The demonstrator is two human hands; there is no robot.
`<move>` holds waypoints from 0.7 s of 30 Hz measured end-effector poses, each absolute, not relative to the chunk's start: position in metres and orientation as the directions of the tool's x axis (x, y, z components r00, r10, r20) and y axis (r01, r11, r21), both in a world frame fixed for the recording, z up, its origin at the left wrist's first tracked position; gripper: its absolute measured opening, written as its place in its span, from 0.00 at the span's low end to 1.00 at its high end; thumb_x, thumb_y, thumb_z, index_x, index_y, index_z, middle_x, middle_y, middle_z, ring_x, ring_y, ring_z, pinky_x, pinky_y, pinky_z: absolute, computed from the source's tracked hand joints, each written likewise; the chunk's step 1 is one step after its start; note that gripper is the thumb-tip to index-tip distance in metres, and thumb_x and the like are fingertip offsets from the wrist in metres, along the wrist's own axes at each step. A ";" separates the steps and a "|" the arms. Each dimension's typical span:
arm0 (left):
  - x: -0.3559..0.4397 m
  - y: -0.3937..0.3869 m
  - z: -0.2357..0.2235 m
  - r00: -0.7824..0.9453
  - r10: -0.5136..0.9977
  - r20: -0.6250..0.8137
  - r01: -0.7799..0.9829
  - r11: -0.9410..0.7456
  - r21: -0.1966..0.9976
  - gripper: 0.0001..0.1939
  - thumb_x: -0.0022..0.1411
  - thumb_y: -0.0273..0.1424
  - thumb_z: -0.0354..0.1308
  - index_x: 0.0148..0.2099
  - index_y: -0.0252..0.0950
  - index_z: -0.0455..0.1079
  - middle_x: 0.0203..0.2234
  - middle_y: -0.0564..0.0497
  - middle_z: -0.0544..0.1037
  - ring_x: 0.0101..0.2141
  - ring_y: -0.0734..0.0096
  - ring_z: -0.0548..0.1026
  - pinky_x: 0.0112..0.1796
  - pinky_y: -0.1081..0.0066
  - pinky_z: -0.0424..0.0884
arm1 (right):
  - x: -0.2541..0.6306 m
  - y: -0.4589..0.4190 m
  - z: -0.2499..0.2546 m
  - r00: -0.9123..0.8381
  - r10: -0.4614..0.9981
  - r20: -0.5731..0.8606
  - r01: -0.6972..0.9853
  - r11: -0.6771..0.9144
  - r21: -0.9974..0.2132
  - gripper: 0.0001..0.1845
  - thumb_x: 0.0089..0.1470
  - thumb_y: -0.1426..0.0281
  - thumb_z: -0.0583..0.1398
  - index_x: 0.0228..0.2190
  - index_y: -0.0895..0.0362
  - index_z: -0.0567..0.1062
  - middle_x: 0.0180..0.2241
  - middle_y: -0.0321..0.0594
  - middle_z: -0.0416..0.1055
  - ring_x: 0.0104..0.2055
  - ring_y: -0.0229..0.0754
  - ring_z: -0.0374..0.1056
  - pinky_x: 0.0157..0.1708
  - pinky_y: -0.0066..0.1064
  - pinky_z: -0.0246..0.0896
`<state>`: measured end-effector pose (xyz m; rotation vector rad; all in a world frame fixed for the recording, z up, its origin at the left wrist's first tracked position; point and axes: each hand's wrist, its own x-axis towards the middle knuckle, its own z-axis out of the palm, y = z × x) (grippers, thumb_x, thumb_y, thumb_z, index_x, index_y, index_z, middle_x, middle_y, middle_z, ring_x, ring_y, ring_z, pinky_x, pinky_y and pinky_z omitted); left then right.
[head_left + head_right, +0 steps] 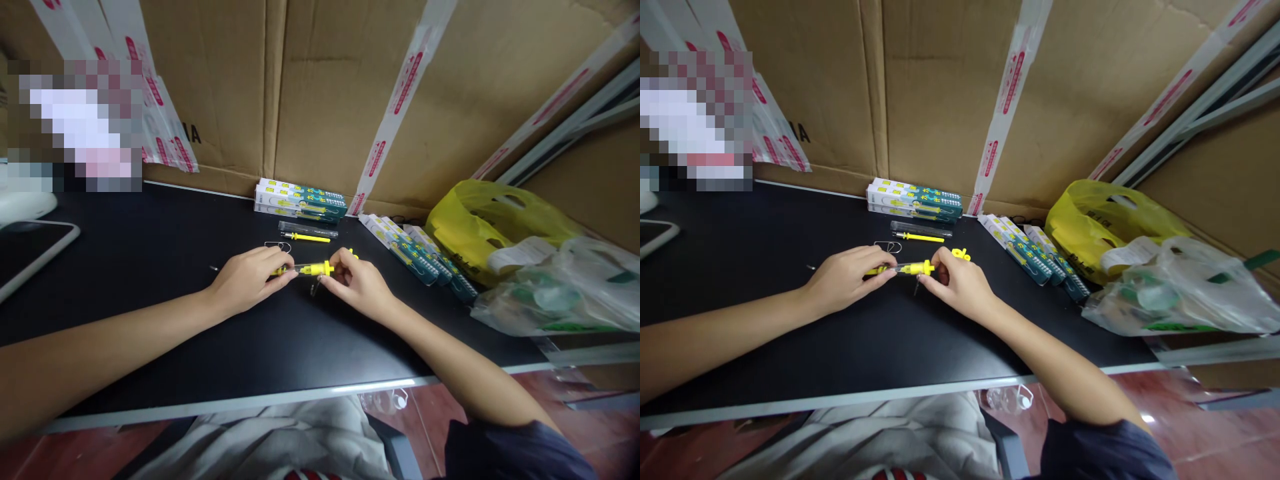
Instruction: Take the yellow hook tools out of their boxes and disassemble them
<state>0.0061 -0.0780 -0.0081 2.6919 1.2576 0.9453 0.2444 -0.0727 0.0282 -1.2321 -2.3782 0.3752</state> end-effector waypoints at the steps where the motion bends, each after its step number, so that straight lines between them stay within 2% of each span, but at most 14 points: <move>1: 0.006 -0.078 -0.008 0.484 0.704 0.520 0.695 -0.670 0.260 0.13 0.68 0.39 0.46 0.41 0.38 0.68 0.34 0.53 0.74 0.36 0.69 0.72 0.38 0.71 0.65 | 0.244 -0.073 0.028 -0.500 0.834 0.234 0.673 0.545 -0.501 0.11 0.54 0.62 0.59 0.30 0.55 0.63 0.21 0.29 0.62 0.21 0.32 0.58 0.23 0.24 0.49; 4: 0.006 -0.079 -0.006 0.467 0.707 0.531 0.704 -0.661 0.259 0.13 0.68 0.39 0.46 0.41 0.37 0.68 0.34 0.54 0.74 0.37 0.69 0.72 0.39 0.71 0.65 | 0.243 -0.072 0.026 -0.477 0.859 0.188 0.544 0.456 -0.704 0.09 0.54 0.65 0.58 0.27 0.56 0.63 0.21 0.29 0.62 0.21 0.32 0.58 0.23 0.24 0.52; 6: 0.006 -0.079 -0.005 0.460 0.709 0.535 0.708 -0.656 0.262 0.13 0.68 0.39 0.46 0.40 0.37 0.67 0.35 0.53 0.74 0.37 0.69 0.71 0.39 0.71 0.64 | 0.242 -0.071 0.026 -0.470 0.874 0.124 0.493 0.376 -0.785 0.09 0.55 0.65 0.56 0.26 0.57 0.66 0.20 0.31 0.64 0.21 0.32 0.59 0.23 0.24 0.53; 9: 0.007 -0.079 -0.005 0.447 0.717 0.536 0.717 -0.645 0.265 0.13 0.68 0.40 0.47 0.41 0.37 0.66 0.35 0.53 0.73 0.37 0.68 0.71 0.38 0.70 0.64 | 0.240 -0.070 0.027 -0.489 0.872 -0.011 0.460 0.248 -0.853 0.19 0.59 0.62 0.50 0.28 0.60 0.74 0.16 0.32 0.65 0.18 0.31 0.55 0.22 0.25 0.52; 12: 0.007 -0.079 -0.005 0.430 0.722 0.542 0.728 -0.633 0.264 0.14 0.68 0.41 0.47 0.43 0.36 0.65 0.36 0.52 0.73 0.38 0.67 0.71 0.38 0.70 0.65 | 0.237 -0.073 0.024 -0.486 0.873 -0.040 0.442 0.206 -0.873 0.22 0.57 0.56 0.54 0.29 0.61 0.76 0.15 0.32 0.64 0.17 0.31 0.54 0.20 0.25 0.50; 15: 0.007 -0.078 -0.006 0.427 0.725 0.540 0.729 -0.629 0.268 0.13 0.67 0.40 0.48 0.44 0.36 0.65 0.35 0.52 0.73 0.37 0.67 0.71 0.37 0.70 0.64 | 0.235 -0.075 0.017 -0.420 0.905 0.073 0.456 0.280 -0.845 0.18 0.50 0.56 0.62 0.27 0.60 0.75 0.17 0.31 0.63 0.19 0.31 0.54 0.20 0.25 0.49; 18: 0.007 -0.078 -0.005 0.433 0.734 0.522 0.723 -0.629 0.285 0.13 0.68 0.40 0.47 0.43 0.37 0.65 0.36 0.52 0.73 0.38 0.67 0.71 0.38 0.69 0.64 | 0.236 -0.075 0.012 -0.372 0.907 0.199 0.493 0.375 -0.785 0.15 0.51 0.58 0.62 0.27 0.59 0.74 0.18 0.31 0.63 0.20 0.31 0.53 0.21 0.24 0.50; 21: 0.006 -0.079 -0.004 0.444 0.738 0.508 0.715 -0.633 0.296 0.13 0.69 0.39 0.45 0.43 0.37 0.65 0.36 0.52 0.73 0.38 0.68 0.71 0.39 0.69 0.65 | 0.238 -0.074 0.012 -0.349 0.905 0.245 0.531 0.406 -0.744 0.13 0.52 0.61 0.61 0.33 0.59 0.76 0.17 0.30 0.62 0.20 0.31 0.55 0.22 0.24 0.50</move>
